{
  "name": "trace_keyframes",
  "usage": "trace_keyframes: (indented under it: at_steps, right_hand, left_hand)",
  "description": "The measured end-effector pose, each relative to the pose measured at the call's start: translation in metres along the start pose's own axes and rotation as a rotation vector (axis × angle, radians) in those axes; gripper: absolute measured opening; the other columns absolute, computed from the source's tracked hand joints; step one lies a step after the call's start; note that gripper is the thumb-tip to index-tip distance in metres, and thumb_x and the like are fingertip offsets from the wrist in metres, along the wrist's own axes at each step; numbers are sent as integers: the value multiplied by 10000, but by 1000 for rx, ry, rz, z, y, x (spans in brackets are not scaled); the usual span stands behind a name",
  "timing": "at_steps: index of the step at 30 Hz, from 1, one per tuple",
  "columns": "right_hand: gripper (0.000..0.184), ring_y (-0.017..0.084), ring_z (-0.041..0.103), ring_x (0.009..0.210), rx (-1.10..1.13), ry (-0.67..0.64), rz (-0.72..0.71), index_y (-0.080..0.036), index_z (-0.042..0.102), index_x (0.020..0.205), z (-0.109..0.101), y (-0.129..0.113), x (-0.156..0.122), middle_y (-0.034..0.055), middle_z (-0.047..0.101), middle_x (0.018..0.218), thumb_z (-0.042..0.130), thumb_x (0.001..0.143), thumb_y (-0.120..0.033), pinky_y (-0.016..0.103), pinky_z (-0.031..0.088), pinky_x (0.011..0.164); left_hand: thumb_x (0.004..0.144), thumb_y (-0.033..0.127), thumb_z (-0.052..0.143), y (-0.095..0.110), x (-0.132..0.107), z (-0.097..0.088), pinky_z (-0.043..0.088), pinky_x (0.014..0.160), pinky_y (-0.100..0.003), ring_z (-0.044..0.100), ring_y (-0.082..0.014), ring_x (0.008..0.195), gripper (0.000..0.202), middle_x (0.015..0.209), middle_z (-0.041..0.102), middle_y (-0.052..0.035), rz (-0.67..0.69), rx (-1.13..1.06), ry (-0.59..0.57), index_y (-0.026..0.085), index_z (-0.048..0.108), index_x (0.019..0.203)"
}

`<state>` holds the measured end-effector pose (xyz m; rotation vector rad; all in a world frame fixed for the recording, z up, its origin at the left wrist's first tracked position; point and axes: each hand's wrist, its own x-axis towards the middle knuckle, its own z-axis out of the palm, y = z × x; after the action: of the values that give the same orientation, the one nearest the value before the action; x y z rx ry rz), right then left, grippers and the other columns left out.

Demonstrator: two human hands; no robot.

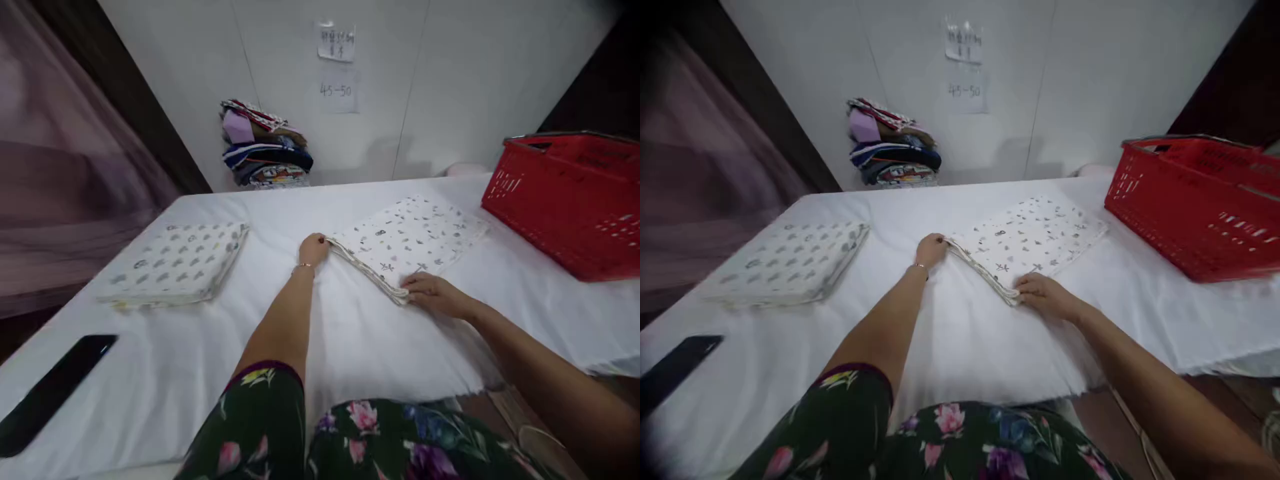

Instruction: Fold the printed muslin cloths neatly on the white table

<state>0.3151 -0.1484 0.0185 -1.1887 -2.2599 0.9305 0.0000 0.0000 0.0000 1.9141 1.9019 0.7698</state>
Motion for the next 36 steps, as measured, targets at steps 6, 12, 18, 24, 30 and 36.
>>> trace_keyframes:
  at_steps: [6,12,18,24,30,36]
  right_hand:
    - [276,212,563,965,-250,24,-144,-236,672,992,4,-7,-2,86,608,1076,441,902,-359,357,470,833]
    - [336,258,528,1024,-540,100,-289,-189,560,1170,15,-15,-11,131,571,1156,501,853,-284,429,442,841]
    - [270,237,545,998,-564,141,-244,-185,576,1111,18,-15,-9,112,600,1106,455,888,-277,404,449,830]
    - [262,203,555,1002,-474,307,-89,-205,575,1105,27,-14,-9,84,614,1092,418,916,-297,343,459,840]
    - [232,237,554,962,-761,310,-133,-158,602,1021,47,-18,-10,114,631,1051,417,909,-241,372,431,784]
    - [235,234,541,967,-807,214,-157,-153,592,1049,42,-26,-12,121,611,1094,437,896,-241,358,410,793]
  left_hand:
    - [779,273,511,0,-1,1,404,757,-252,560,-173,883,198,965,656,-34,7,-9,1,210,667,884]
    - [787,288,505,-3,-1,2,404,722,-245,561,-157,853,183,962,650,-9,11,-41,10,231,656,873]
    - [782,287,517,-5,0,2,410,718,-247,563,-161,853,168,954,651,-13,10,-53,20,227,655,858]
    - [777,286,524,-6,1,3,412,726,-247,565,-162,844,163,942,651,-11,19,-50,31,229,662,843]
    - [771,290,525,-9,2,6,411,720,-247,570,-160,834,172,938,658,-10,16,-48,36,233,659,863]
    - [773,297,521,-8,0,5,405,734,-246,568,-162,855,172,936,659,-9,20,-50,32,236,657,859]
